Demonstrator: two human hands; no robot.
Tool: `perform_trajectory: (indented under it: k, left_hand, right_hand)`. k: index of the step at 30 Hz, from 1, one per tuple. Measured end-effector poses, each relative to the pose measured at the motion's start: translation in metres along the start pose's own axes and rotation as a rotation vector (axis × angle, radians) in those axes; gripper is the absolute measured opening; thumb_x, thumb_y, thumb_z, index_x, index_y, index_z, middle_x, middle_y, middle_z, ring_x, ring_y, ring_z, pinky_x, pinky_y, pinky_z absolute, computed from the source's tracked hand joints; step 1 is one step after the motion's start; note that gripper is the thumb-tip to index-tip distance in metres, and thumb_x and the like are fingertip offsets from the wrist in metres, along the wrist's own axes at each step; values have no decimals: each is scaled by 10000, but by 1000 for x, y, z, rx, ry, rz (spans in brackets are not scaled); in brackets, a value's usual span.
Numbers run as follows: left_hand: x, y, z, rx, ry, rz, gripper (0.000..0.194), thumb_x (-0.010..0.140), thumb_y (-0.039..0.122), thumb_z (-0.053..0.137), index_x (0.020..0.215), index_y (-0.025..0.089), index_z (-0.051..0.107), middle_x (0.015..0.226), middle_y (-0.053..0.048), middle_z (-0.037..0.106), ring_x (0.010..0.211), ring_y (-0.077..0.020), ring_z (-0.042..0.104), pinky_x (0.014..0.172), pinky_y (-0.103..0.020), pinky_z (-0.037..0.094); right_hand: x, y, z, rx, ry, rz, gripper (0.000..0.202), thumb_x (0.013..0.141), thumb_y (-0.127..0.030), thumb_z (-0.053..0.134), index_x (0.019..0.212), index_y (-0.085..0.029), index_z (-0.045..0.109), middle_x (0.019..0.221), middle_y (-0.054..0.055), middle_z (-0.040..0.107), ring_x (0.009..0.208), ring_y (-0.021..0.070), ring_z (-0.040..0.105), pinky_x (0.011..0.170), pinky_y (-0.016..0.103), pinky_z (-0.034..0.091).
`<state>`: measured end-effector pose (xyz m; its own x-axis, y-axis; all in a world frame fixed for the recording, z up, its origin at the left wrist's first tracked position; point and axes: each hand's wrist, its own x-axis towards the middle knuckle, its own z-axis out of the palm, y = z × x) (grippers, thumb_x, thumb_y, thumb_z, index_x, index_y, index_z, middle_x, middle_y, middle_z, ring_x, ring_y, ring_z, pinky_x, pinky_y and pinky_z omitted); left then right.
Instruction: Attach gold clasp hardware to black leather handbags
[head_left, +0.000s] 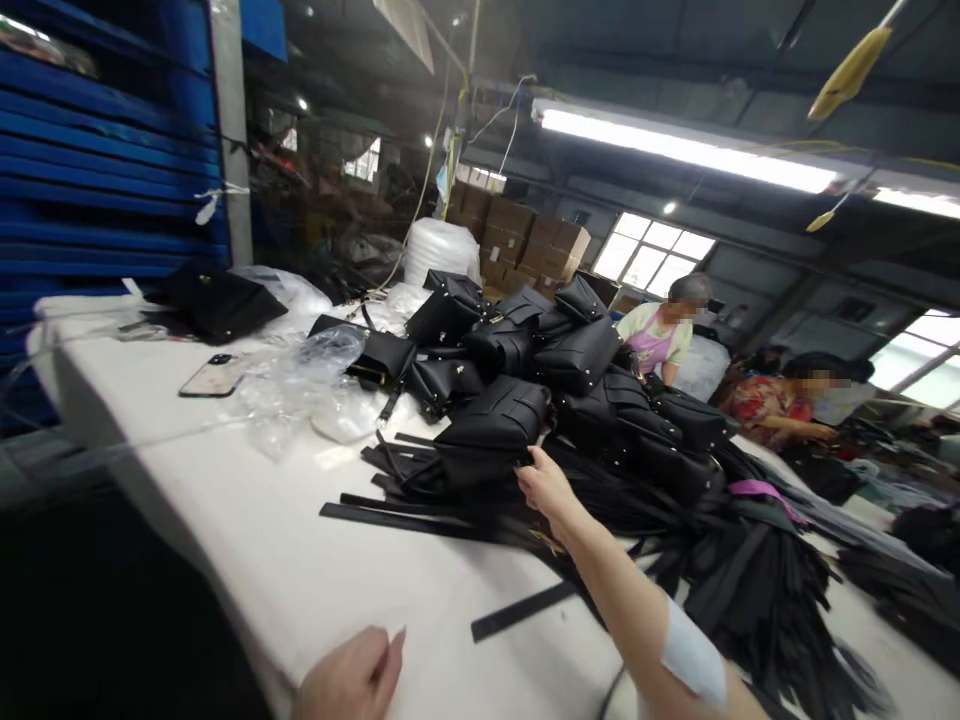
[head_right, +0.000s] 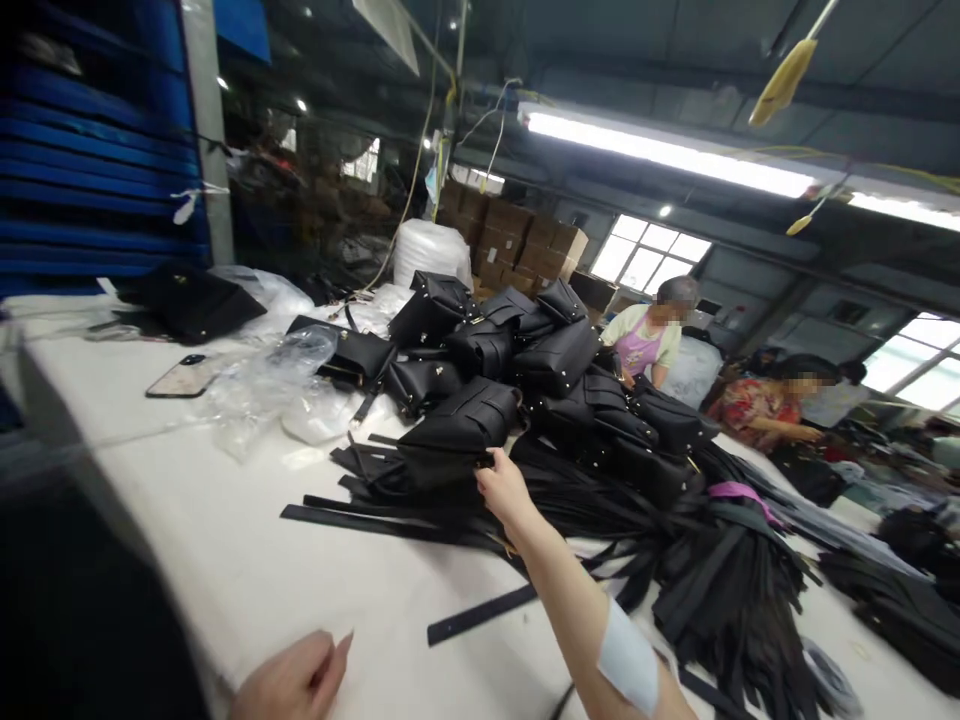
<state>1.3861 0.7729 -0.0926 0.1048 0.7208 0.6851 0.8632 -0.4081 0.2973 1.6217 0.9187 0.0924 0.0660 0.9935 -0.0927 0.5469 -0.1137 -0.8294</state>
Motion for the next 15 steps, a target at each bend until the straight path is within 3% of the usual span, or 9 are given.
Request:
perform_trajectory:
  k: [2, 4, 5, 7, 8, 10, 12, 15]
  left_hand:
    - [4, 2, -7, -28, 26, 15, 353, 928, 271, 451, 580, 220, 438, 507, 21, 464, 461, -136, 470, 519, -336, 330]
    - [7, 4, -13, -91, -9, 1, 331, 926, 230, 408, 596, 217, 427, 527, 11, 462, 499, -144, 474, 561, -344, 316]
    - [7, 4, -15, -148, -54, -38, 322, 921, 221, 397, 600, 214, 423, 547, 2, 475, 526, -148, 479, 584, -345, 311]
    - [7, 5, -17, -233, -176, -142, 318, 917, 246, 383, 602, 209, 415, 578, -13, 506, 565, -160, 485, 613, -355, 287]
    - [8, 6, -17, -257, -216, -175, 324, 922, 266, 374, 606, 207, 413, 589, -17, 516, 581, -163, 487, 620, -355, 279]
    - [12, 7, -18, -297, -277, -248, 347, 933, 320, 360, 610, 204, 410, 610, -25, 533, 601, -169, 488, 621, -353, 266]
    - [17, 10, -18, -347, -317, -330, 377, 941, 374, 340, 614, 203, 418, 617, -35, 542, 605, -179, 493, 615, -347, 271]
    - [26, 19, -19, -476, -367, -430, 384, 939, 415, 323, 704, 197, 535, 713, -62, 634, 706, -210, 579, 663, -336, 362]
  right_hand:
    - [-54, 19, -13, 261, -103, 51, 194, 730, -301, 476, 894, -229, 399, 484, -110, 264, 403, 72, 185, 415, 206, 195]
    - [-99, 43, -23, 323, -134, 138, 203, 700, -314, 487, 841, -224, 373, 482, -112, 236, 409, 69, 173, 424, 210, 195]
    - [-118, 56, -27, 198, -132, 174, 195, 704, -314, 484, 851, -219, 396, 491, -100, 278, 416, 78, 230, 440, 218, 238]
    - [-147, 77, -36, -262, -132, 182, 218, 709, -291, 506, 901, -190, 491, 594, -21, 475, 541, 135, 459, 563, 277, 398]
    - [-158, 84, -40, -507, -131, 159, 249, 705, -265, 528, 932, -165, 541, 723, 51, 578, 692, 187, 560, 684, 328, 453]
    - [-169, 90, -47, -780, -97, 111, 321, 733, -218, 536, 1031, -118, 603, 1029, 169, 639, 992, 264, 598, 910, 385, 437]
    - [-172, 85, -47, -746, -11, 127, 368, 828, -251, 477, 1143, -108, 600, 1164, 180, 625, 1093, 267, 585, 990, 376, 412]
    - [-168, 70, -30, -612, 165, 138, 558, 911, -494, 410, 1286, -99, 529, 1199, 186, 612, 1114, 295, 579, 1001, 404, 425]
